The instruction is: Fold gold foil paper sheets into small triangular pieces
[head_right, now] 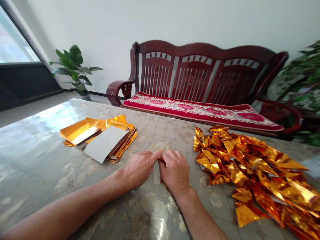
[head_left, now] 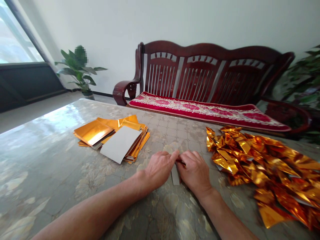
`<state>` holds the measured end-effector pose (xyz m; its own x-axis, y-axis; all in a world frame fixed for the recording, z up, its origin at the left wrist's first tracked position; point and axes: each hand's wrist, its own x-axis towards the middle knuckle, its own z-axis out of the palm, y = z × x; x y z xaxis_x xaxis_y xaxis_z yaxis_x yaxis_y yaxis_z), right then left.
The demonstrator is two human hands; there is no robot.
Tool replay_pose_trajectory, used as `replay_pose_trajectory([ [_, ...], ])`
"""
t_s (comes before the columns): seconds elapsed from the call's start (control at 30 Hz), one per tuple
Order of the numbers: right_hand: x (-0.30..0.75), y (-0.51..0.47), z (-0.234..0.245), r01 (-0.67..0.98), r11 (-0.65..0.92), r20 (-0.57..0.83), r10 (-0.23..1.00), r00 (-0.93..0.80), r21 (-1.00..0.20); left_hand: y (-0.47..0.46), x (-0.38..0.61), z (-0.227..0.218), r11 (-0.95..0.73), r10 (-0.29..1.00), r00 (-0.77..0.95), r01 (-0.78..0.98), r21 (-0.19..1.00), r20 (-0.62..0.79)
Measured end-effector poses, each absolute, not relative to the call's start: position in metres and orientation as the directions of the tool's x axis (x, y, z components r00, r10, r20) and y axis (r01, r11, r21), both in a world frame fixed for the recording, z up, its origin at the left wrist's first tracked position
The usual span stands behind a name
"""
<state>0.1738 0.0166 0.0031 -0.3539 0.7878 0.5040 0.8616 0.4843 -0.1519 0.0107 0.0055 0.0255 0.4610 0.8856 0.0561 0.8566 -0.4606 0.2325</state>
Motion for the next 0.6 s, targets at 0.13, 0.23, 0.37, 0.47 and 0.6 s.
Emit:
replay_pose_trajectory([
  [0.13, 0.177, 0.018, 0.005, 0.827, 0.465, 0.405, 0.854, -0.325, -0.317, 0.003, 0.011, 0.029, -0.476, 0.878, 0.473, 0.855, 0.206, 0.069],
  [0.23, 0.189, 0.024, 0.010, 0.733, 0.465, 0.285, 0.885, -0.368, -0.497, 0.001, 0.012, 0.032, -0.481, 0.877, 0.474, 0.857, 0.186, 0.083],
  [0.37, 0.219, 0.036, 0.021, 0.481, 0.458, 0.128, 0.810, -0.573, -0.748, -0.002, 0.012, 0.036, -0.479, 0.878, 0.474, 0.865, 0.149, 0.071],
  [0.47, 0.237, 0.041, 0.026, 0.381, 0.365, 0.036, 0.760, -0.649, -0.849, -0.005, 0.013, 0.042, -0.480, 0.877, 0.476, 0.866, 0.141, 0.062],
  [0.6, 0.238, 0.043, 0.023, 0.448, 0.387, 0.002, 0.758, -0.652, -0.806, -0.009, 0.015, 0.048, -0.500, 0.866, 0.496, 0.857, 0.124, 0.062],
])
